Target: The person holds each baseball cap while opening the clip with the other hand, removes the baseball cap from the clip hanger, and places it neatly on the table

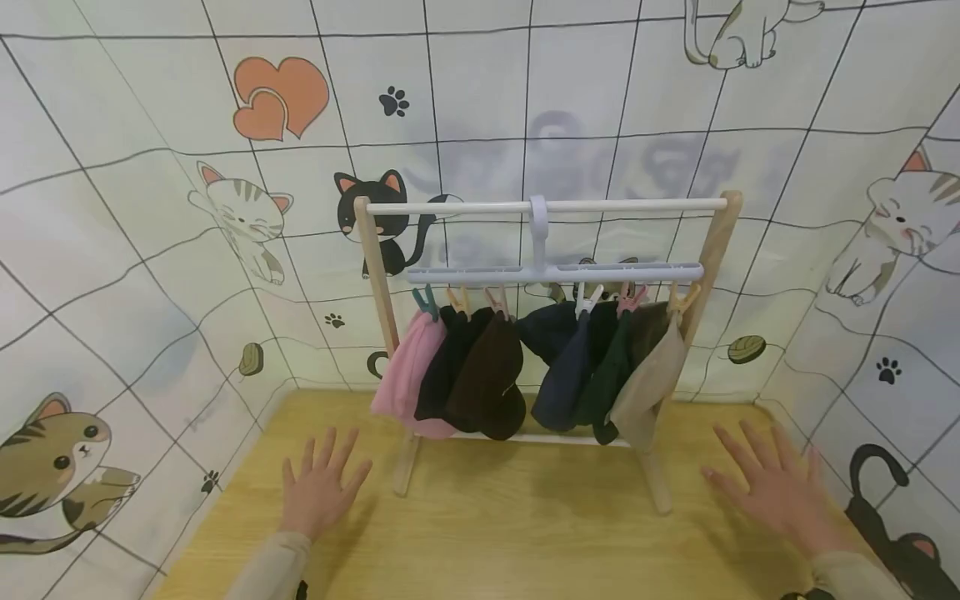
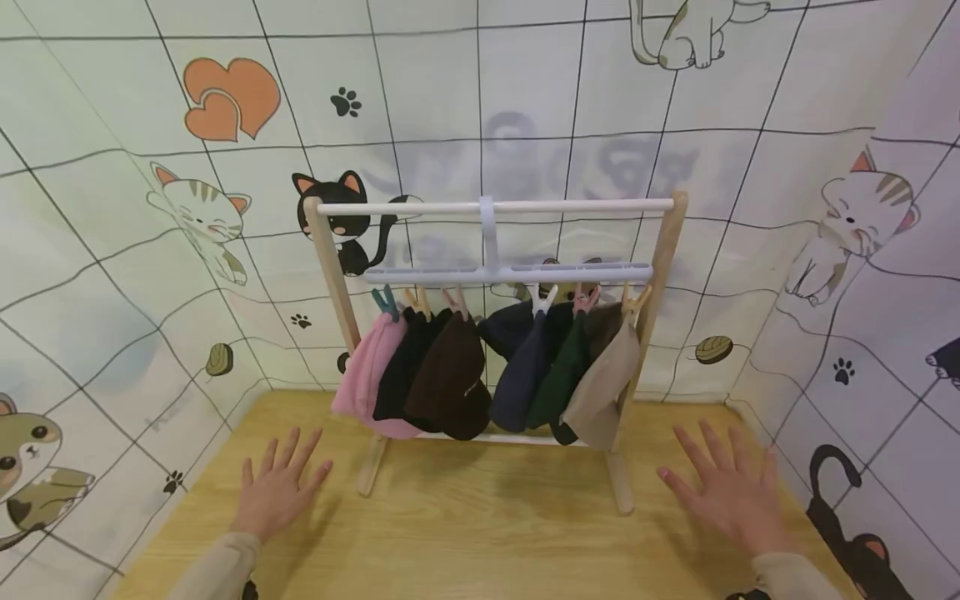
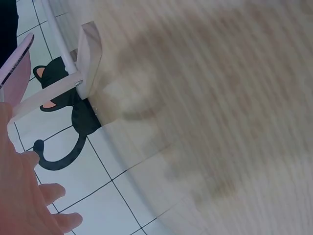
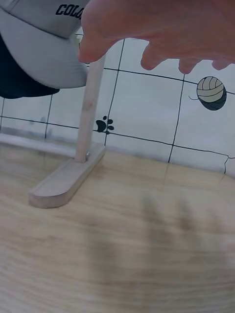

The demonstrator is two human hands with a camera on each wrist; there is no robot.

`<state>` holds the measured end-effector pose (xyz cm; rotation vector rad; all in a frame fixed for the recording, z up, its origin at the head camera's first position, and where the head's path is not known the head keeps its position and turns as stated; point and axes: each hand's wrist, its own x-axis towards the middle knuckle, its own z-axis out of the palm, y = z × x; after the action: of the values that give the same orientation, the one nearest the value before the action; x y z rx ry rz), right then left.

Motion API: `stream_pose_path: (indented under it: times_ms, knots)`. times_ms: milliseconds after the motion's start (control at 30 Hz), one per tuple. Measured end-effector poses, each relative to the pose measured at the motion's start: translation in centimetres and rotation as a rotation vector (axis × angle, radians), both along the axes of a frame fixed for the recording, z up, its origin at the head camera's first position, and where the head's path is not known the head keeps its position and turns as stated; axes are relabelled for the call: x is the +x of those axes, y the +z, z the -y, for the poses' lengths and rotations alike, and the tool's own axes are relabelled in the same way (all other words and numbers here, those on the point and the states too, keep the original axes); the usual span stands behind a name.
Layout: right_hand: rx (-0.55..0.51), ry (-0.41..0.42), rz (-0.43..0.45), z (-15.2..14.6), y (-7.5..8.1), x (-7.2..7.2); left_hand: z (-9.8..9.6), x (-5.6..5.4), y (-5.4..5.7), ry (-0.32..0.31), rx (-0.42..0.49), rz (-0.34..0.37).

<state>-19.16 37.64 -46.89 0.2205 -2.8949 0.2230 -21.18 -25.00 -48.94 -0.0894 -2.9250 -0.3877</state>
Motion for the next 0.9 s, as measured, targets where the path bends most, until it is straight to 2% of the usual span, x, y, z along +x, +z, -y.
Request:
stream_pose_path:
  times_ms: [300,433,500,600,800,900]
  knots:
    - [-0.021,0.002,-0.015,1.0,-1.4,1.7,0.1,0.4,-1.2,-0.005,0.023,0.008]
    - [-0.051,-0.004,0.041,1.5,-1.3,1.7,0.2,0.3,-1.1,-0.008,0.023,0.003]
    - [-0.058,-0.013,0.083,1.7,-0.8,1.5,-0.1,0.1,-0.6,-0.017,0.030,-0.014]
    - [-0.038,-0.034,0.140,2.4,0.3,1.1,-1.1,-0.6,0.9,-0.045,0.048,-0.065]
    - [-0.082,-0.061,0.315,4.0,2.4,0.5,-3.2,-2.8,4.4,-0.118,0.118,-0.162]
    - [-0.126,-0.045,0.350,4.8,2.8,0.4,-3.9,-4.0,6.0,-0.161,0.166,-0.228]
